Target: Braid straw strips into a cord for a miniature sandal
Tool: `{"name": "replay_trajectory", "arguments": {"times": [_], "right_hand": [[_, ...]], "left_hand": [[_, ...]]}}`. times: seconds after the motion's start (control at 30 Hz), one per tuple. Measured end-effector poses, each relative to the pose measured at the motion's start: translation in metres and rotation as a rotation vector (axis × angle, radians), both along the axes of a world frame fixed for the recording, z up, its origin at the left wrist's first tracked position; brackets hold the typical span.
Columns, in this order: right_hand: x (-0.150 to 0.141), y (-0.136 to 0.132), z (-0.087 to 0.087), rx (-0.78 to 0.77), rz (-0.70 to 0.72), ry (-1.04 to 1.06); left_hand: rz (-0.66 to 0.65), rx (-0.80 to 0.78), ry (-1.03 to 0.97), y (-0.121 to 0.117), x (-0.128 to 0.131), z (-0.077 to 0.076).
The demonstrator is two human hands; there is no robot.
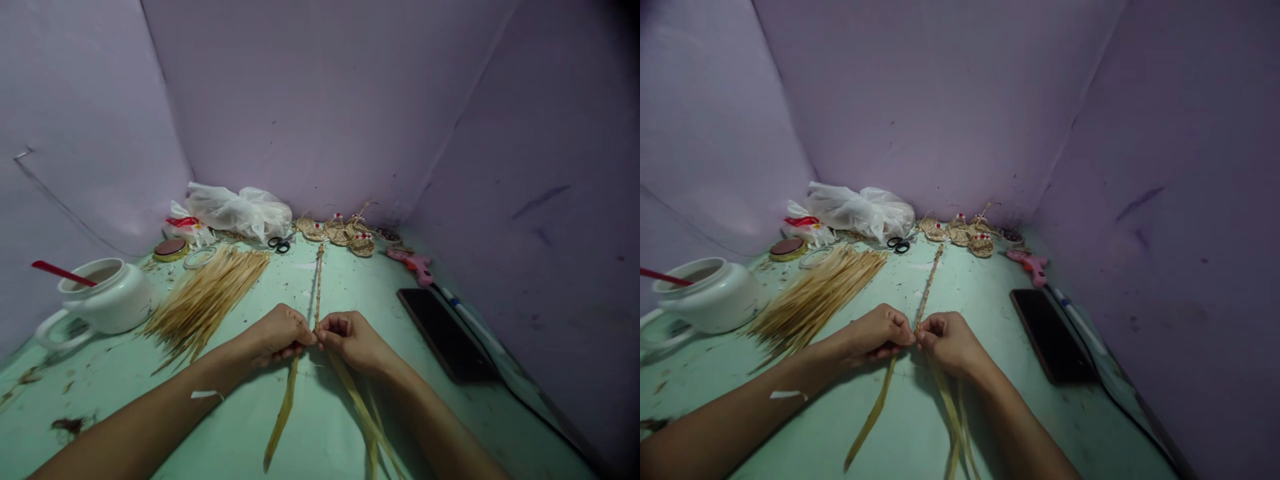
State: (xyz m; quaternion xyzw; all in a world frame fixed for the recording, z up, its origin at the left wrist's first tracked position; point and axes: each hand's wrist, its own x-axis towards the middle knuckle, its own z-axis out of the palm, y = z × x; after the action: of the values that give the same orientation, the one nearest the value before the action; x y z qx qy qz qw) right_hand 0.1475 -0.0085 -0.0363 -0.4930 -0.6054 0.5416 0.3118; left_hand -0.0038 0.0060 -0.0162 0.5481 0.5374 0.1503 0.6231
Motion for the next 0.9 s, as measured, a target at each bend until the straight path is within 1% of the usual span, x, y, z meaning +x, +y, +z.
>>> {"name": "replay_trajectory", "arguments": {"times": [0.07,0.13,0.23,0.33,0.4,0.47,0.5,0.57,0.63,0.73,0.83,0.9], "right_hand": [[0.002,-0.001,-0.001,0.093,-0.001,-0.118],[0.002,-0.003,0.000,0.197,-0.025,-0.262],[0.000,-0.011,0.009,0.306,-0.112,-0.481],[-0.003,-0.021,0.021,0.334,-0.227,-0.651],[-0.005,-0.027,0.027,0.301,-0.232,-0.675],[-0.007,-0.032,0.029,0.263,-0.195,-0.649],[-0.009,-0.034,0.029,0.254,-0.187,-0.629],[-0.012,-0.038,0.027,0.259,-0.204,-0.577],[-0.017,-0.042,0.026,0.280,-0.252,-0.500],[-0.027,-0.046,0.021,0.270,-0.332,-0.290],[-0.038,-0.051,0.013,0.207,-0.420,-0.031],[-0.043,-0.055,0.006,0.234,-0.452,0.030]], "left_hand": [[0.042,0.034,-0.034,-0.002,0.003,-0.002],[0.089,0.105,-0.065,-0.005,0.007,-0.004],[0.159,0.216,-0.048,-0.008,0.012,-0.010],[0.194,0.272,-0.005,-0.011,0.014,-0.018],[0.206,0.282,0.005,-0.012,0.015,-0.021],[0.234,0.240,-0.004,-0.014,0.016,-0.020],[0.255,0.193,-0.027,-0.016,0.016,-0.018],[0.295,0.087,-0.115,-0.019,0.016,-0.011],[0.333,0.030,-0.218,-0.023,0.015,-0.004],[0.359,0.051,-0.328,-0.028,0.011,0.001],[0.366,0.070,-0.399,-0.030,0.007,-0.001],[0.378,0.068,-0.409,-0.030,0.005,-0.001]]}}
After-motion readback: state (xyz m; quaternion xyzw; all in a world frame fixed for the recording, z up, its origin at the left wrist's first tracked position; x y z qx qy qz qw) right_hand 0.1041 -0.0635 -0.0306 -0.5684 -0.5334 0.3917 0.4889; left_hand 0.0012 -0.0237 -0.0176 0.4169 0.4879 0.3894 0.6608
